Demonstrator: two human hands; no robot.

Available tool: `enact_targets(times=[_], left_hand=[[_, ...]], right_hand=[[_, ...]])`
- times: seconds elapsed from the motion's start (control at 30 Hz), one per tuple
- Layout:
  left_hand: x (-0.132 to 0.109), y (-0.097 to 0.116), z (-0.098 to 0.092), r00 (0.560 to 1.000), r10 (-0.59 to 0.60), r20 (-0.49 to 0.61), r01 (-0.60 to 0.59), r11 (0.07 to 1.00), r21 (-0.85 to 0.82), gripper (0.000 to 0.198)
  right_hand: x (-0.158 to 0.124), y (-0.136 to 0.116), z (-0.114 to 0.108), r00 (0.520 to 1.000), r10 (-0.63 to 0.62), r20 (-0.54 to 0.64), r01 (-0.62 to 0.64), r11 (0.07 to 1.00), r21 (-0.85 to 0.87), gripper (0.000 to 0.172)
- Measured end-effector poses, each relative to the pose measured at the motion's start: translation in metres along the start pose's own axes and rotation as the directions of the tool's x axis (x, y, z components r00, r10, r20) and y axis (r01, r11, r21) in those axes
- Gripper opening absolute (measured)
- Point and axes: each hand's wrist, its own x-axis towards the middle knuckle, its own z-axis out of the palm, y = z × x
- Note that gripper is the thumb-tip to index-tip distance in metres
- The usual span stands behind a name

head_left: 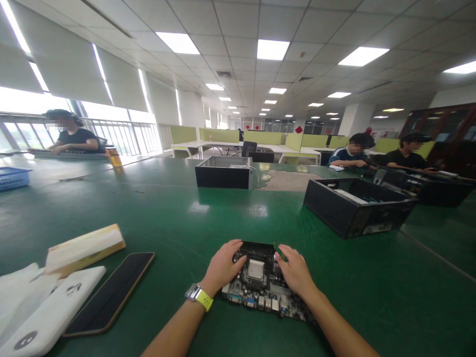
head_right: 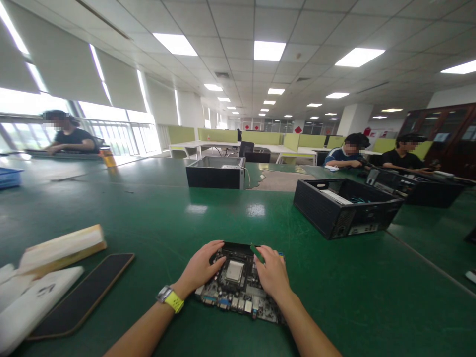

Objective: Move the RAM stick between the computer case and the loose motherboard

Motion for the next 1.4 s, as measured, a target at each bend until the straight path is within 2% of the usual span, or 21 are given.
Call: enact_targets(times=[0.33,0.6,1.4], left_hand=[[0.001,0.001,-0.002,1.0,0.028,-0.012,-0.029,0.999,-0.046,0.039],[0.002,0.001,-0.001,0.997,0.057,-0.044,-0.061,0.993,-0.096,0.032],[0.005,-0.01,0.006,0.997,0.038,-0.06,-0.045,0.993,-0.113,0.035]], right_hand=[[0.0,0.0,-0.001,1.0,-0.03,-0.007,0.031,0.999,0.025,0.042],[-0.001,-0.002,-0.001,1.0,0.0,0.026,-0.001,1.0,0.028,0.043],[-0.002,-0.006,-0.003,1.0,0.001,0.026,-0.002,0.999,0.046,0.045]])
